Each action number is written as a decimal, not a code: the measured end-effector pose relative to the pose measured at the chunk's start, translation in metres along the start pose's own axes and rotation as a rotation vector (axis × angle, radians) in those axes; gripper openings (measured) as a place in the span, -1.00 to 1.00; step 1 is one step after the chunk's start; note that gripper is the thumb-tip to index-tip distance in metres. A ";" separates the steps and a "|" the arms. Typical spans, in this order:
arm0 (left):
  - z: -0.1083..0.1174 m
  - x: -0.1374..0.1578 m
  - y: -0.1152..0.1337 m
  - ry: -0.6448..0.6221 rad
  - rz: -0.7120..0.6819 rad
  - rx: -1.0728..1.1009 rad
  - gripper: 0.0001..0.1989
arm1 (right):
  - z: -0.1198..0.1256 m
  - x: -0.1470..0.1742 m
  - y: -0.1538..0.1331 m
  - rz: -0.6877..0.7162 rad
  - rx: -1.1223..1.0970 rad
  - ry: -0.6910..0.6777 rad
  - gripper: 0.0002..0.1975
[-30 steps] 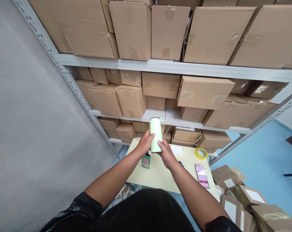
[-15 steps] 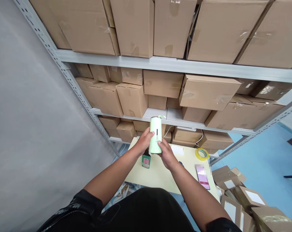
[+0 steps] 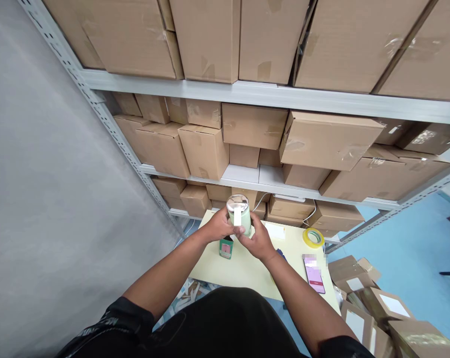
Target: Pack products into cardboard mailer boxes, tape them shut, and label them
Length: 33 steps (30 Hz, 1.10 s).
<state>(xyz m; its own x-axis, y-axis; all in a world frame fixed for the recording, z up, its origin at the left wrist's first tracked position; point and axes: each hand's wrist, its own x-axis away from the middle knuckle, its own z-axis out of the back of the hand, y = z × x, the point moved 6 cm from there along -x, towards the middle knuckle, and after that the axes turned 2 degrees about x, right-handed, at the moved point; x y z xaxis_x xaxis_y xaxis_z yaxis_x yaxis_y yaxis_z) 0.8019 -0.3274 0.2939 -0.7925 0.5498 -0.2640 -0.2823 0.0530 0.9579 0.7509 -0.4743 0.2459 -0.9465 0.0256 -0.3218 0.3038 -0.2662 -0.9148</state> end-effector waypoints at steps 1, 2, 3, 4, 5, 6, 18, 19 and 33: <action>0.001 -0.001 -0.001 0.017 0.008 -0.021 -0.23 | -0.003 -0.002 0.001 -0.038 -0.059 -0.024 -0.37; 0.002 -0.003 -0.002 0.042 0.018 -0.057 -0.25 | -0.006 -0.005 0.003 -0.084 -0.127 -0.047 -0.39; 0.004 -0.004 -0.005 0.073 0.030 -0.099 -0.28 | -0.010 -0.009 0.004 -0.134 -0.195 -0.064 -0.41; 0.006 -0.006 -0.008 0.102 0.043 -0.139 -0.32 | -0.014 -0.012 0.005 -0.185 -0.258 -0.072 -0.43; 0.008 -0.006 -0.012 0.125 0.056 -0.167 -0.37 | -0.018 -0.016 0.006 -0.229 -0.310 -0.070 -0.44; 0.011 -0.007 -0.017 0.138 0.071 -0.179 -0.42 | -0.021 -0.019 0.008 -0.267 -0.347 -0.059 -0.44; 0.053 0.042 -0.160 0.009 0.246 -0.724 -0.63 | 0.014 -0.004 0.095 -0.565 -0.441 0.308 -0.57; 0.052 0.044 -0.170 -0.007 0.267 -0.708 -0.60 | 0.009 -0.005 0.096 -0.579 -0.457 0.294 -0.58; 0.045 0.067 -0.221 0.130 0.352 -0.194 -0.25 | -0.094 -0.005 0.114 -0.694 -0.563 0.257 -0.61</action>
<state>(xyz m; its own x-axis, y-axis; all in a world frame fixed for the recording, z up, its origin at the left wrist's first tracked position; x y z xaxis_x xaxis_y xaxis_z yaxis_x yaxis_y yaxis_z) 0.8357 -0.2648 0.0698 -0.9169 0.3957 0.0518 -0.0685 -0.2839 0.9564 0.8001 -0.4143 0.1199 -0.9033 0.2343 0.3593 -0.2497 0.3939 -0.8846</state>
